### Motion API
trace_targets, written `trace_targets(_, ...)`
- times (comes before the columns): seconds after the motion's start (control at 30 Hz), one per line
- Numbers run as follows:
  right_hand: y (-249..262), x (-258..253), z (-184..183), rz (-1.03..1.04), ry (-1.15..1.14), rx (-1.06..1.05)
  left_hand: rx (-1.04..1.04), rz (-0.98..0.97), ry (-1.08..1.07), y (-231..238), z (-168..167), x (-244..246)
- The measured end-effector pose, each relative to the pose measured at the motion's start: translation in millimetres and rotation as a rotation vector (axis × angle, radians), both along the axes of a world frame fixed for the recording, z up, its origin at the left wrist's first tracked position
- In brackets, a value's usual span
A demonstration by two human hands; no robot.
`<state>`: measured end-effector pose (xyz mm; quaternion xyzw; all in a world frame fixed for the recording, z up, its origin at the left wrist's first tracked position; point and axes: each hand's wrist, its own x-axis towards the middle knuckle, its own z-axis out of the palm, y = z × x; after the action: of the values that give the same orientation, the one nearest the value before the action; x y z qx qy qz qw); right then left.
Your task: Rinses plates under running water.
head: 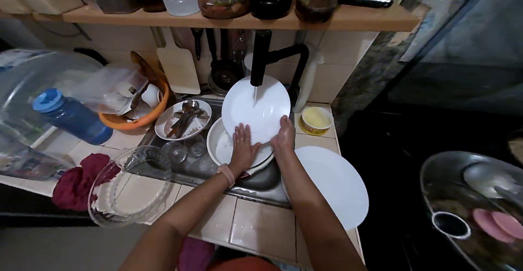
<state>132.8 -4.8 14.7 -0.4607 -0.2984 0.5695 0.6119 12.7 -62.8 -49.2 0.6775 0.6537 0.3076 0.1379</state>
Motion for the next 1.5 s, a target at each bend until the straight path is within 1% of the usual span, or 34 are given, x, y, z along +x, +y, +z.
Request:
trace_targets(0.1, -3.9, 4.9, 0.9, -0.006, -0.057, 0.011, -0.077, 0.155, -0.224, 14.0, 1.9, -16.1)
trace_targets(0.17, -10.3, 9.3, 1.4, 0.009, -0.086, 0.01, -0.149, 0.239, -0.311, 26.1, 15.8, -29.8)
trace_targets(0.23, -16.2, 12.2, 2.1, 0.011, -0.091, -0.012, -0.237, 0.276, -0.29, 27.7, 44.2, -39.9)
trace_targets(0.3, -20.2, 13.7, -0.3, 0.02, -0.049, -0.033, -0.26, 0.287, -0.218, 30.5, 69.1, -45.2)
trace_targets(0.33, -21.8, 14.1, -2.3, 0.026, -0.027, -0.041, -0.244, 0.279, -0.194, 42.7, 74.5, -46.8)
trace_targets(0.37, -23.4, 14.2, -4.0, 0.031, -0.012, -0.048, -0.196, 0.264, -0.181, 63.3, 73.2, -48.7)
trace_targets(0.43, -26.5, 14.0, -7.2, 0.053, -0.023, -0.062, -0.167, 0.211, -0.099, 87.1, 80.7, -44.2)
trace_targets(0.57, -30.7, 8.8, -8.5, 0.058, -0.017, -0.082, -0.103, -0.001, 0.115, 94.5, 92.7, -19.7)
trace_targets(0.7, -30.9, 6.7, -10.5, 0.058, -0.004, -0.098, 0.079, -0.345, 0.284, 85.0, 77.3, -3.4)
trace_targets(0.73, -30.6, 7.2, -11.5, 0.058, -0.019, -0.105, 0.095, -0.388, 0.304, 83.4, 74.3, -3.0)
trace_targets(0.77, -30.7, 8.5, -12.7, 0.062, -0.028, -0.114, 0.097, -0.385, 0.296, 82.1, 72.1, -4.8)
trace_targets(0.8, -30.6, 9.5, -13.6, 0.06, -0.029, -0.125, 0.077, -0.341, 0.274, 80.8, 71.2, -8.7)
trace_targets(0.87, -30.8, 11.6, -15.5, 0.056, -0.007, -0.143, -0.01, -0.174, 0.215, 80.2, 68.1, -22.8)
trace_targets(0.97, -27.9, 13.4, -20.1, 0.009, 0.071, -0.159, -0.207, 0.08, 0.052, 77.1, 64.4, -56.0)
trace_targets(1.07, -23.5, 14.0, -23.4, -0.019, 0.153, -0.171, -0.414, 0.277, -0.292, 65.4, 63.9, -88.1)
trace_targets(1.13, -21.2, 10.2, -24.7, -0.028, 0.216, -0.184, -0.484, 0.393, -0.605, 56.9, 66.2, -100.8)
trace_targets(1.2, -17.5, 2.1, -26.9, -0.013, 0.293, -0.214, -0.446, 0.486, -0.88, 48.8, 74.7, -106.2)
trace_targets(1.23, -14.7, -2.7, -30.6, 0.024, 0.326, -0.217, -0.392, 0.523, -0.932, 41.9, 79.7, -106.4)
trace_targets(1.3, -6.7, -13.3, -40.3, 0.125, 0.343, -0.22, -0.269, 0.596, -0.88, 25.2, 85.4, -104.4)
trace_targets(1.33, -2.8, -19.0, -42.9, 0.165, 0.302, -0.231, -0.23, 0.635, -0.83, 17.6, 88.8, -103.0)
trace_targets(1.4, 5.0, -29.7, -45.6, 0.251, 0.142, -0.267, -0.18, 0.741, -0.74, 8.2, 90.0, -104.2)
trace_targets(1.43, 8.0, -34.5, -45.8, 0.296, 0.078, -0.295, -0.156, 0.777, -0.73, 7.4, 87.8, -107.0)
trace_targets(1.5, 10.4, -45.3, -41.0, 0.326, 0.032, -0.413, -0.064, 0.832, -0.774, 10.4, 80.7, -112.4)
